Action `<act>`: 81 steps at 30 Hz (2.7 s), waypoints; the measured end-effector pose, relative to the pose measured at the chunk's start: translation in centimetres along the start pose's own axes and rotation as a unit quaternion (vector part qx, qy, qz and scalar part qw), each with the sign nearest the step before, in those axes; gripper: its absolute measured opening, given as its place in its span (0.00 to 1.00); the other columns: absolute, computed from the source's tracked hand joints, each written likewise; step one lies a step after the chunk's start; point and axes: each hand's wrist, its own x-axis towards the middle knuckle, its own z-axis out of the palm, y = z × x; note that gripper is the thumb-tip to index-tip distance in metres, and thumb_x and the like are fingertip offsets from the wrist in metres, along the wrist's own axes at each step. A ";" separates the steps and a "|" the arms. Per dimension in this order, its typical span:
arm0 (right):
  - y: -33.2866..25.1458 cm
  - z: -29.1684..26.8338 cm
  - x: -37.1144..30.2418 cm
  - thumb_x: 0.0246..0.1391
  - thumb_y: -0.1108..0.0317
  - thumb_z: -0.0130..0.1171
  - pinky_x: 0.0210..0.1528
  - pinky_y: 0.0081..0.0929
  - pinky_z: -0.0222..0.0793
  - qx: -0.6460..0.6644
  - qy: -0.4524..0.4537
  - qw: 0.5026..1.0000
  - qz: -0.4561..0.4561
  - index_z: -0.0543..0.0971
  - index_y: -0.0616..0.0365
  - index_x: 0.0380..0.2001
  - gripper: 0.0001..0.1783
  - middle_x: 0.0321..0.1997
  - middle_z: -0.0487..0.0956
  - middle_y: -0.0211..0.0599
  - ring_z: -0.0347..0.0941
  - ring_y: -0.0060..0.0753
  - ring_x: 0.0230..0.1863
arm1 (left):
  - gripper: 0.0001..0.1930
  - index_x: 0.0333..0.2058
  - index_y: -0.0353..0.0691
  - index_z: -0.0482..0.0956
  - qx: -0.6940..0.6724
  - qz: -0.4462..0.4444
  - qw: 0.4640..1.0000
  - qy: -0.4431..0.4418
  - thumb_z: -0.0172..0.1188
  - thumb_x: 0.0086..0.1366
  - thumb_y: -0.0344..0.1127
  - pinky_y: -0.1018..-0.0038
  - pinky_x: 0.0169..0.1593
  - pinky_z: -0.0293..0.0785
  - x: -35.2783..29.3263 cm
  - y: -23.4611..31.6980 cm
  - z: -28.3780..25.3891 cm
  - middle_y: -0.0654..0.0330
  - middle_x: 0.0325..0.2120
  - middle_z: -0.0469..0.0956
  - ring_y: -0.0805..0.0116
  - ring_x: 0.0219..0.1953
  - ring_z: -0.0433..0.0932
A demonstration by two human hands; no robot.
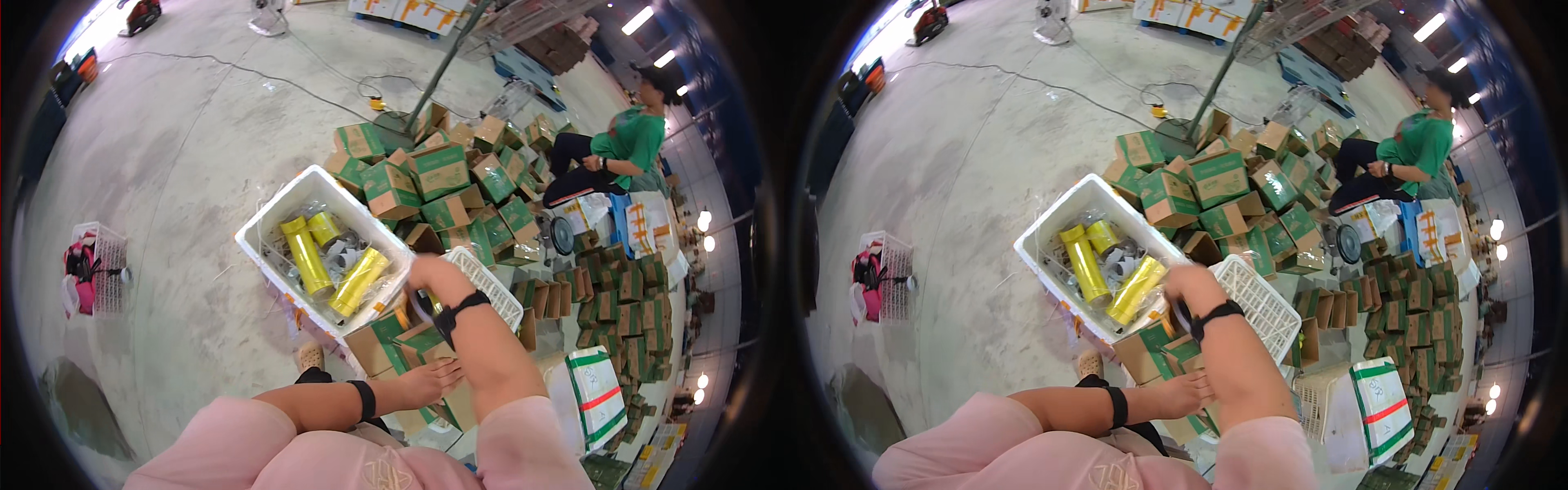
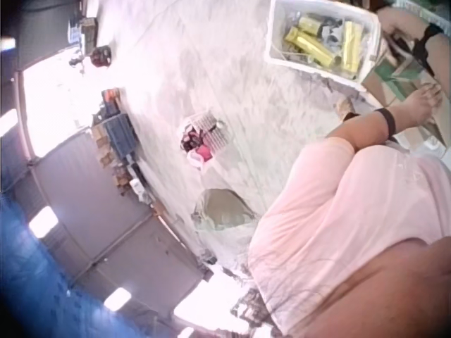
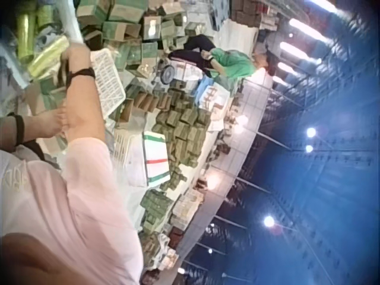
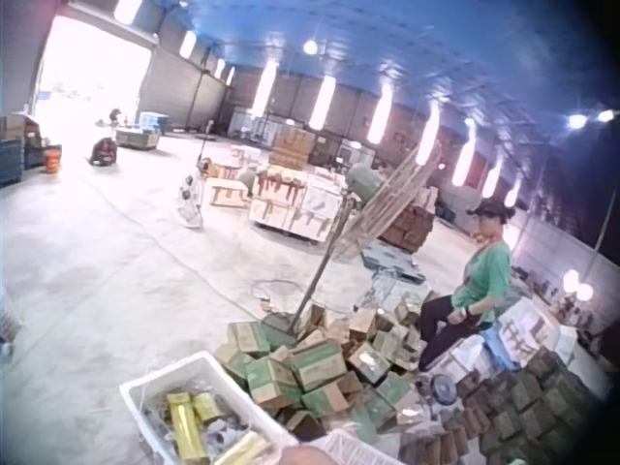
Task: The recorder assembles cardboard boxes using a tape dispenser and fills them with produce in a warehouse setting.
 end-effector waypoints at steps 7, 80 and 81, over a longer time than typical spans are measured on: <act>-0.8 -7.8 -20.2 0.45 0.50 0.58 0.42 0.42 0.72 -0.027 0.028 0.998 -0.041 0.81 0.59 0.33 0.22 0.33 0.80 0.49 0.77 0.50 0.38 | 0.38 0.59 0.32 0.60 -0.010 -0.007 0.998 0.056 0.60 0.50 0.43 0.61 0.68 0.48 -1.2 -0.5 -0.1 0.50 0.62 0.57 0.55 0.65 0.54; 15.1 19.0 -28.9 0.50 0.69 0.61 0.34 0.20 0.67 0.754 0.397 0.523 0.031 0.71 0.62 0.48 0.21 0.37 0.76 0.32 0.72 0.22 0.33 | 0.34 0.59 0.34 0.60 -0.115 -0.422 0.885 0.163 0.57 0.61 0.49 0.64 0.59 0.63 2.3 -11.9 -6.6 0.39 0.52 0.69 0.48 0.58 0.66; 15.6 20.6 -27.7 0.49 0.71 0.60 0.33 0.19 0.67 0.763 0.384 0.518 0.044 0.71 0.60 0.47 0.20 0.35 0.75 0.30 0.71 0.21 0.32 | 0.37 0.59 0.35 0.60 -0.158 -0.405 0.891 0.132 0.56 0.59 0.55 0.62 0.59 0.62 -0.1 -13.6 -3.9 0.39 0.51 0.70 0.45 0.57 0.67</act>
